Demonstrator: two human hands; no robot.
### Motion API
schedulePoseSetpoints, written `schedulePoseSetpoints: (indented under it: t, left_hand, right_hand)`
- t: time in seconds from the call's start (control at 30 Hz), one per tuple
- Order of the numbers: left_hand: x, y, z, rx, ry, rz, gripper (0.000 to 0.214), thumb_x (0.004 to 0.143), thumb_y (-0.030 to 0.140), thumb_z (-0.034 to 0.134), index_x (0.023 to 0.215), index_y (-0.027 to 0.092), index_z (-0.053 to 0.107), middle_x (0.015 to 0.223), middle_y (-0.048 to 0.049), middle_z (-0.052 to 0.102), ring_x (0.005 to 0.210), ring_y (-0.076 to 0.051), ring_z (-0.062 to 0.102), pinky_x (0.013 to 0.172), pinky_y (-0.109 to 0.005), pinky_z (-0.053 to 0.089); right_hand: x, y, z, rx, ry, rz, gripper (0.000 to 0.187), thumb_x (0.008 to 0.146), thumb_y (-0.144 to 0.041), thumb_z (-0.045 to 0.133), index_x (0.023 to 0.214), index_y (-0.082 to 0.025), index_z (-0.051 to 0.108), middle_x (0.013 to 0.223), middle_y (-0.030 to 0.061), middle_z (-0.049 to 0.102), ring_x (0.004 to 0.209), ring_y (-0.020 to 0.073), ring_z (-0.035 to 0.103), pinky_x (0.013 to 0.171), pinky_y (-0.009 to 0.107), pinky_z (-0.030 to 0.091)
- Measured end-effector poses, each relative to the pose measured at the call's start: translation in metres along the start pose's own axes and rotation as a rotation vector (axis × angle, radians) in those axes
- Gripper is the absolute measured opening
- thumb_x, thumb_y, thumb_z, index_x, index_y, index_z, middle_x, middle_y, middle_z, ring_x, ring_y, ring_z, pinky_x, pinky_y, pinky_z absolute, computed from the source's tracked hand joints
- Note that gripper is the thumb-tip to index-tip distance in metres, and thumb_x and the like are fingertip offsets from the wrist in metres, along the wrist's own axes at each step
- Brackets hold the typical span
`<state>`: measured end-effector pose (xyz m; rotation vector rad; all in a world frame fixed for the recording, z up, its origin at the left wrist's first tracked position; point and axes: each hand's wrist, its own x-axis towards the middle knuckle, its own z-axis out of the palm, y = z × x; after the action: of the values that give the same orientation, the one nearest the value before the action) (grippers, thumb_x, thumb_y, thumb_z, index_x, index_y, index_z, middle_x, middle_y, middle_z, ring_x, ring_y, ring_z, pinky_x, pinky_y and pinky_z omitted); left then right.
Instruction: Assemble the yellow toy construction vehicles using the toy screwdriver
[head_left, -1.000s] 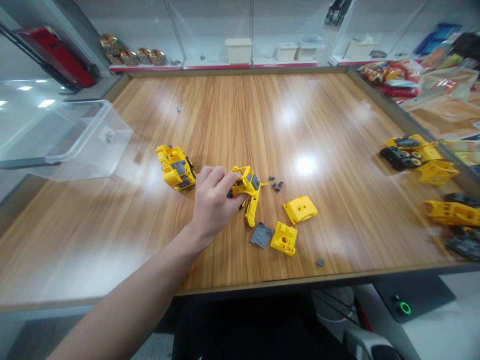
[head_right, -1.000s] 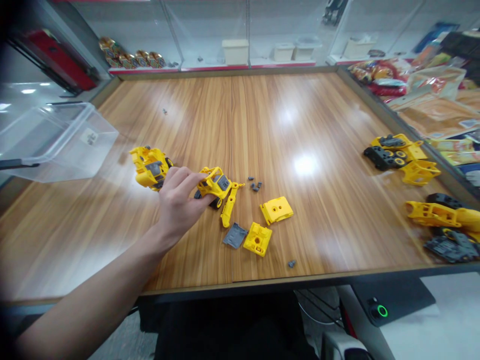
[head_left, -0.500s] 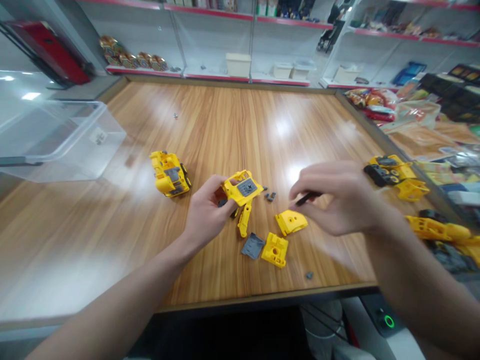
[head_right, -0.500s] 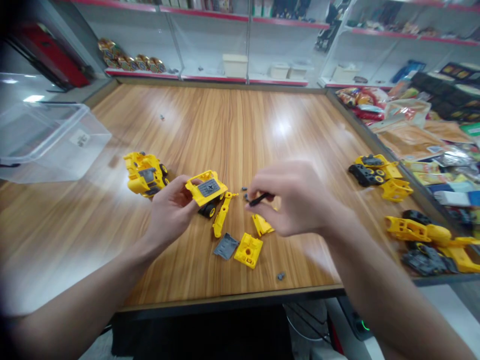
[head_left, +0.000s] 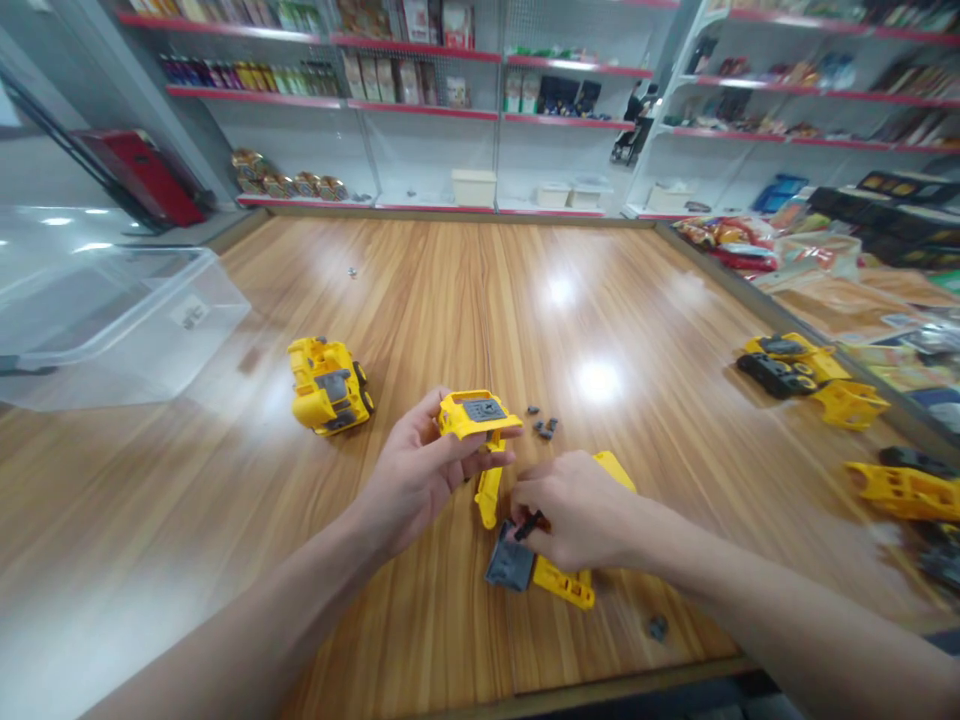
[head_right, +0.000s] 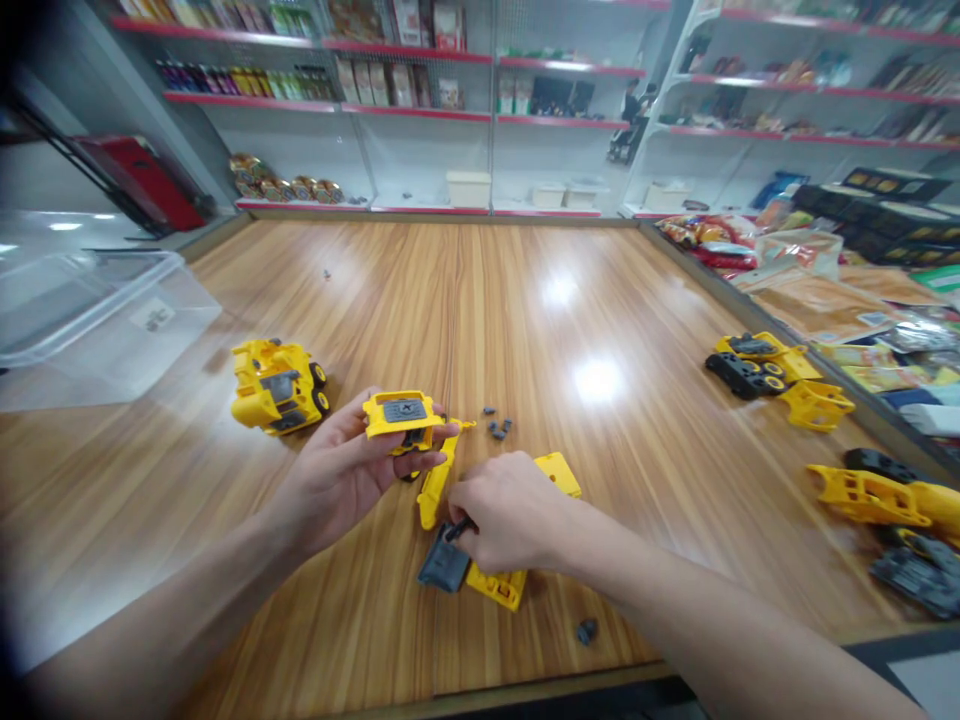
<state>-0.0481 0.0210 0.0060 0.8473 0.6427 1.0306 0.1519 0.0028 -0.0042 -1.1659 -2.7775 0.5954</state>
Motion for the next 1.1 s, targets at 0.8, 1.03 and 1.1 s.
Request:
schedulePoseSetpoints:
  t: [0.8, 1.03, 1.1]
  left_hand:
    - [-0.003, -0.015, 0.000, 0.424, -0.026, 0.134, 0.049, 0.079, 0.025, 0.074, 0.123, 0.020, 0.053, 0.112, -0.0086, 0.066, 0.104, -0.022, 0.063, 0.090, -0.036, 0.049]
    - [-0.008, -0.022, 0.007, 0.473, -0.156, 0.073, 0.042, 0.080, 0.025, 0.073, 0.120, 0.022, 0.061, 0.118, -0.0078, 0.067, 0.111, -0.024, 0.061, 0.097, -0.039, 0.047]
    - [-0.010, -0.022, 0.009, 0.451, -0.179, 0.069, 0.039, 0.080, 0.024, 0.073, 0.117, 0.022, 0.063, 0.116, -0.0072, 0.068, 0.109, -0.024, 0.062, 0.097, -0.039, 0.047]
  right_hand:
    - [-0.011, 0.024, -0.010, 0.104, 1.034, 0.225, 0.005, 0.080, -0.020, 0.069, 0.084, -0.019, 0.066, 0.066, -0.0035, 0.064, 0.050, 0.0085, 0.051, 0.050, 0.023, 0.040]
    - [-0.017, 0.003, -0.008, 0.090, 1.162, -0.088, 0.013, 0.082, -0.012, 0.069, 0.092, -0.020, 0.067, 0.086, 0.0008, 0.069, 0.077, 0.0132, 0.066, 0.070, 0.026, 0.053]
    - [-0.020, -0.001, -0.008, 0.095, 1.184, -0.163, 0.017, 0.081, -0.007, 0.069, 0.091, -0.020, 0.067, 0.086, 0.0013, 0.069, 0.078, 0.0133, 0.066, 0.068, 0.026, 0.054]
